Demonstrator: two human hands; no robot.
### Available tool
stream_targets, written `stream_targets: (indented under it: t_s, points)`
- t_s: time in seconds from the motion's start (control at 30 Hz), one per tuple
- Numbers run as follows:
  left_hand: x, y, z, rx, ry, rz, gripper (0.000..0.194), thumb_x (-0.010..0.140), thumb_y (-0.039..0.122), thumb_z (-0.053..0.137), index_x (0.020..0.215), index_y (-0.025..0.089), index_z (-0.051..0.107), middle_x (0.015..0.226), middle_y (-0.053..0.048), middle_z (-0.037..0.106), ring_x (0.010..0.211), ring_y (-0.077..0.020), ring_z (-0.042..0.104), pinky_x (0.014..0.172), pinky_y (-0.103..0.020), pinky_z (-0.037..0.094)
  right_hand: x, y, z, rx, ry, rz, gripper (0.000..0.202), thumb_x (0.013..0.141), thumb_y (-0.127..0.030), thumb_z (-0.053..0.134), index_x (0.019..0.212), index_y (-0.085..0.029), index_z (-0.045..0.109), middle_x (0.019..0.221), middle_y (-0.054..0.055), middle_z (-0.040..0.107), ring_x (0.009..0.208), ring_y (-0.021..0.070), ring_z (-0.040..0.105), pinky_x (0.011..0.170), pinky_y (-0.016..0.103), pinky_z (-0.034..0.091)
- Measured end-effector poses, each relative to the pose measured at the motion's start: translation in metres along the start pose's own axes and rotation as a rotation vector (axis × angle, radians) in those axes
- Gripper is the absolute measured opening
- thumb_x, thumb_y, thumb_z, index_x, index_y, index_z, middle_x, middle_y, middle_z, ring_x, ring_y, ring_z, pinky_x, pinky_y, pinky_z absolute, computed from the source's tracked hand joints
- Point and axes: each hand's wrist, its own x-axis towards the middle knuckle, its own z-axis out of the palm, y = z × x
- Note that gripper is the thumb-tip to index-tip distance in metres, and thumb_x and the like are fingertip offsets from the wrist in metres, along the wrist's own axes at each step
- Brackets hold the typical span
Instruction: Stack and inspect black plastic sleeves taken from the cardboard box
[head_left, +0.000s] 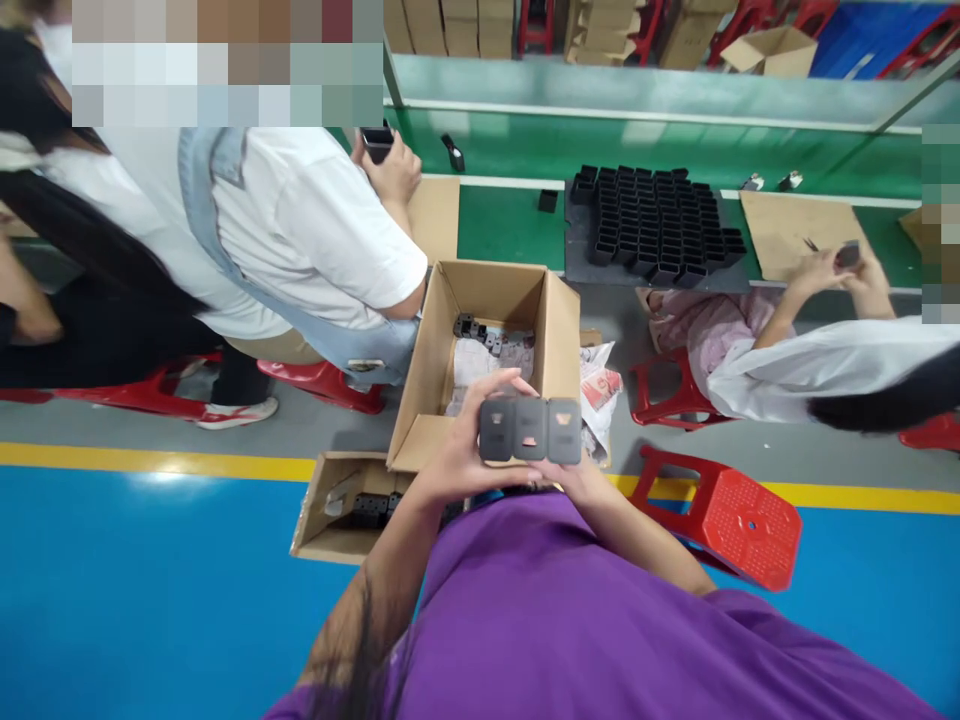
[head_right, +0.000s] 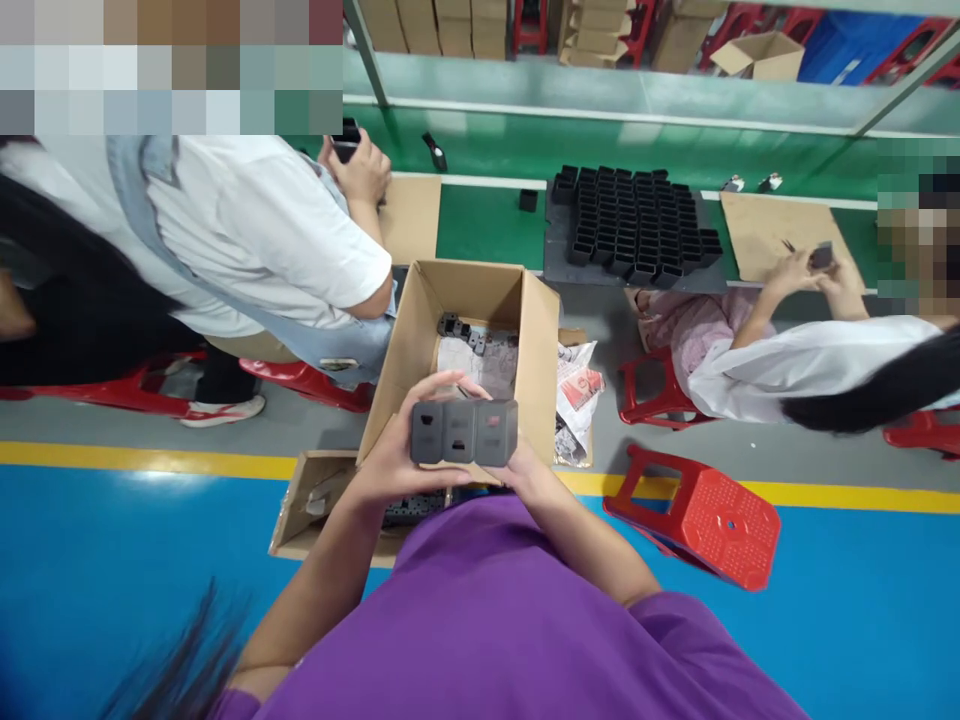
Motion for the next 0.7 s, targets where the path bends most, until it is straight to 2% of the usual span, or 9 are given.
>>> stream_targets:
  t_s: [0.07, 0.17, 0.27, 0.33, 0.43, 0.5, 0.6, 0.63, 0.7]
  points:
    - [-0.006, -0.018, -0.008, -0.021, 0.017, -0.129, 0.122, 0.064, 0.062, 0.092, 0.162, 0.028, 0.028, 0.164, -0.02, 0.042, 0.148, -0.0394, 0.047, 0.118, -0.053, 0.046, 0.025, 0.004, 0.002, 0.16, 0.023, 0.013, 0.066, 0.093, -0.059, 0.06, 0.148, -0.022, 0.053, 0.098, 0.007, 0.075, 0.086, 0.0224, 0.071, 0.082, 0.039, 0.062]
    - [-0.013, -0.055, -0.016, -0.059, 0.082, -0.374, 0.121, 0.07, 0.075, 0.08, 0.165, 0.029, 0.021, 0.171, -0.02, 0.03, 0.157, -0.0407, 0.034, 0.122, -0.056, 0.042, 0.06, 0.02, -0.003, 0.224, 0.01, -0.022, 0.095, 0.082, -0.051, 0.074, 0.161, -0.02, 0.031, 0.091, 0.003, 0.072, 0.077, 0.019, 0.067, 0.08, 0.035, 0.06]
    - [-0.012, -0.095, -0.017, 0.09, 0.17, -0.596, 0.107, 0.075, 0.075, 0.074, 0.161, 0.026, 0.032, 0.17, -0.018, 0.034, 0.158, -0.0373, 0.033, 0.125, -0.054, 0.037, 0.087, 0.045, -0.014, -0.037, 0.067, -0.116, 0.095, 0.081, -0.037, 0.073, 0.162, -0.019, 0.028, 0.099, 0.004, 0.072, 0.089, 0.0207, 0.069, 0.092, 0.039, 0.057]
    - [-0.006, -0.116, -0.018, 0.149, 0.207, -0.673, 0.09, 0.083, 0.074, 0.065, 0.154, 0.023, 0.043, 0.162, -0.02, 0.046, 0.151, -0.0367, 0.045, 0.119, -0.054, 0.044, 0.104, 0.06, -0.021, -0.189, 0.112, -0.138, 0.087, 0.083, -0.031, 0.068, 0.161, -0.019, 0.03, 0.101, 0.005, 0.072, 0.093, 0.0224, 0.069, 0.095, 0.043, 0.057]
    - [0.013, -0.133, -0.021, 0.186, 0.215, -0.691, 0.077, 0.088, 0.071, 0.058, 0.146, 0.021, 0.051, 0.15, -0.022, 0.057, 0.139, -0.0371, 0.058, 0.108, -0.055, 0.054, 0.129, 0.072, -0.03, -0.349, 0.139, -0.129, 0.088, 0.085, -0.026, 0.066, 0.163, -0.019, 0.027, 0.101, 0.007, 0.074, 0.094, 0.0245, 0.072, 0.093, 0.045, 0.058]
    - [0.032, -0.133, -0.026, 0.212, 0.192, -0.648, 0.08, 0.082, 0.064, 0.07, 0.147, 0.023, 0.051, 0.156, -0.02, 0.052, 0.146, -0.0378, 0.052, 0.115, -0.057, 0.049, 0.147, 0.07, -0.035, -0.487, 0.114, -0.13, 0.093, 0.083, -0.022, 0.067, 0.165, -0.019, 0.023, 0.108, 0.009, 0.074, 0.1, 0.0261, 0.072, 0.096, 0.046, 0.057]
    - [0.072, -0.125, -0.032, 0.363, 0.052, -0.473, 0.085, 0.072, 0.04, 0.084, 0.149, 0.026, 0.05, 0.168, -0.016, 0.037, 0.159, -0.0387, 0.03, 0.129, -0.061, 0.028, 0.175, 0.056, -0.045, -0.718, 0.002, -0.186, 0.106, 0.081, -0.014, 0.07, 0.169, -0.02, 0.011, 0.117, 0.012, 0.074, 0.109, 0.0287, 0.069, 0.101, 0.048, 0.052]
    - [0.087, -0.122, -0.033, 0.447, -0.013, -0.42, 0.08, 0.073, 0.033, 0.083, 0.146, 0.025, 0.052, 0.17, -0.017, 0.034, 0.16, -0.0391, 0.027, 0.13, -0.062, 0.026, 0.184, 0.05, -0.049, -0.792, -0.035, -0.207, 0.108, 0.081, -0.012, 0.07, 0.169, -0.018, 0.007, 0.118, 0.013, 0.074, 0.112, 0.0297, 0.067, 0.102, 0.049, 0.05]
    - [0.116, -0.118, -0.033, 0.597, -0.12, -0.406, 0.069, 0.075, 0.023, 0.077, 0.141, 0.023, 0.055, 0.17, -0.019, 0.032, 0.159, -0.0395, 0.029, 0.127, -0.062, 0.031, 0.202, 0.038, -0.056, -0.927, -0.095, -0.233, 0.109, 0.084, -0.01, 0.069, 0.169, -0.014, 0.002, 0.12, 0.016, 0.073, 0.115, 0.0317, 0.063, 0.102, 0.049, 0.046]
